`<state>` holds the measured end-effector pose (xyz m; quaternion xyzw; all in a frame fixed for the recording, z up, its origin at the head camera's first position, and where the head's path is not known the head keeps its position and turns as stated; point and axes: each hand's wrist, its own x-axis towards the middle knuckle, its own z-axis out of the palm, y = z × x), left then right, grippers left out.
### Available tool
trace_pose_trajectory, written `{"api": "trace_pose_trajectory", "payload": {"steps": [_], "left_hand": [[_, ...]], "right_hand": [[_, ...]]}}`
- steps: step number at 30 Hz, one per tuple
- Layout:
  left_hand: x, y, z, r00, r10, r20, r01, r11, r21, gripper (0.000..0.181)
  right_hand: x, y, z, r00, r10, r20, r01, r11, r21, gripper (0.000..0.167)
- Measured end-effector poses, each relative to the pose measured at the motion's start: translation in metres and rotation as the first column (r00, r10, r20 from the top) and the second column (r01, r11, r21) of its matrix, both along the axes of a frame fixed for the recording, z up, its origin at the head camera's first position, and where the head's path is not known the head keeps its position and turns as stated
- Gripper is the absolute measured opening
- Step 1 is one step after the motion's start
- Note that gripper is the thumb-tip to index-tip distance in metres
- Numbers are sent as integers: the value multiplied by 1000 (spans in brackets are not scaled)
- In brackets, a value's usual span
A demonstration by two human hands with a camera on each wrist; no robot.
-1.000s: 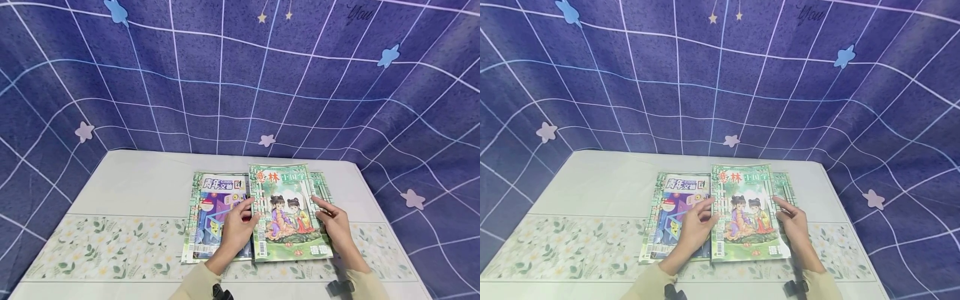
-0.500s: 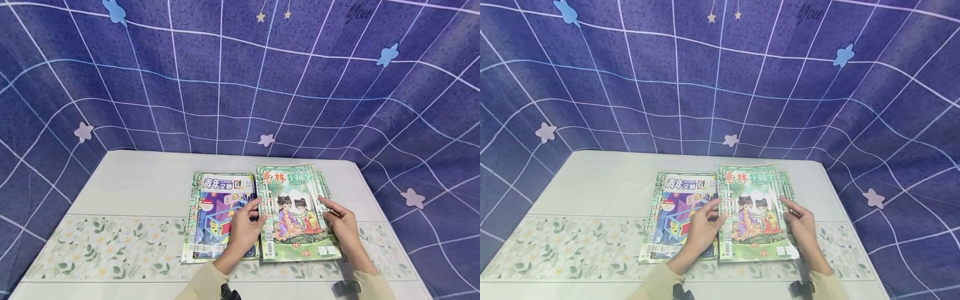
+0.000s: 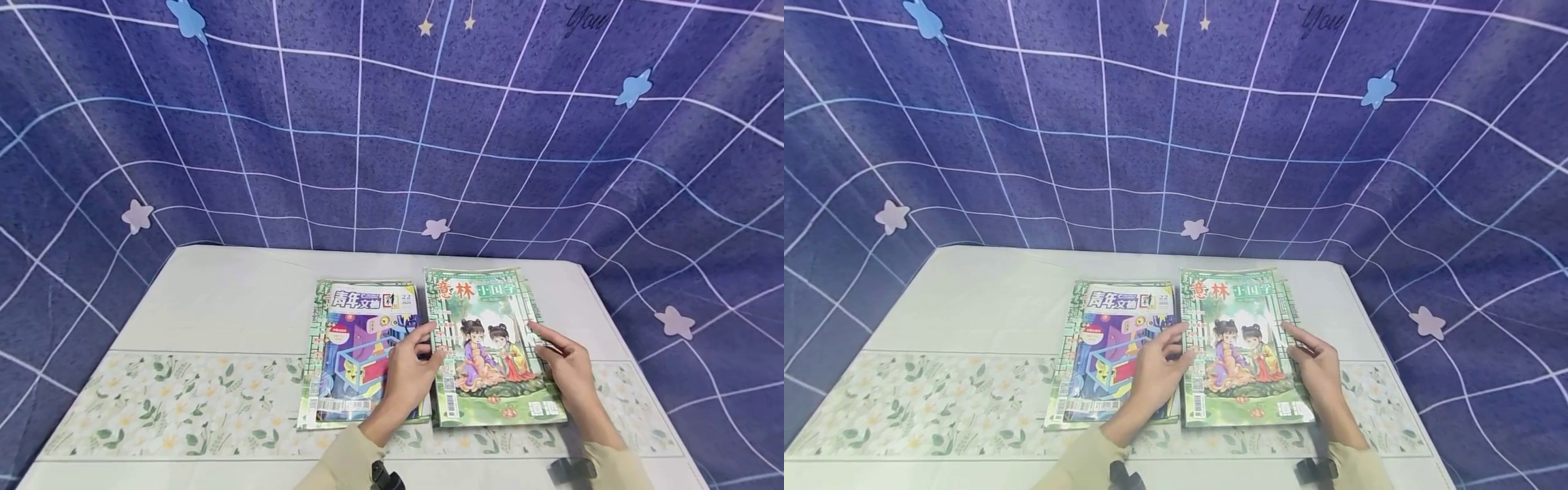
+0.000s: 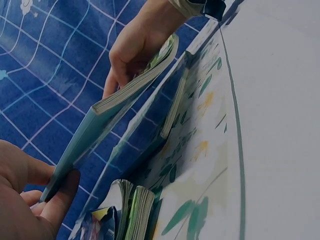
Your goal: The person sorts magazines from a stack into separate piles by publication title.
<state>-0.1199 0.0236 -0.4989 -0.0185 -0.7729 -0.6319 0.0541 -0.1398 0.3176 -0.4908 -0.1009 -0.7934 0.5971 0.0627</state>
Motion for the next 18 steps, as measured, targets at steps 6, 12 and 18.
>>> {"api": "trace_pose_trajectory", "payload": {"steps": [6,12,18], "left_hand": [[-1,5,-3,1000,5,-2,-5,1000,13,51],[1,9,-5,1000,-2,14,2,1000,-11,50],[3,12,-5,999,-15,44,16,1000,-21,51]], "right_hand": [[1,4,0,1000,-11,6,10,1000,25,45],[1,8,-5,1000,-10,14,9,1000,21,45],[4,14,-8,999,0,42,-1,1000,25,46]]}}
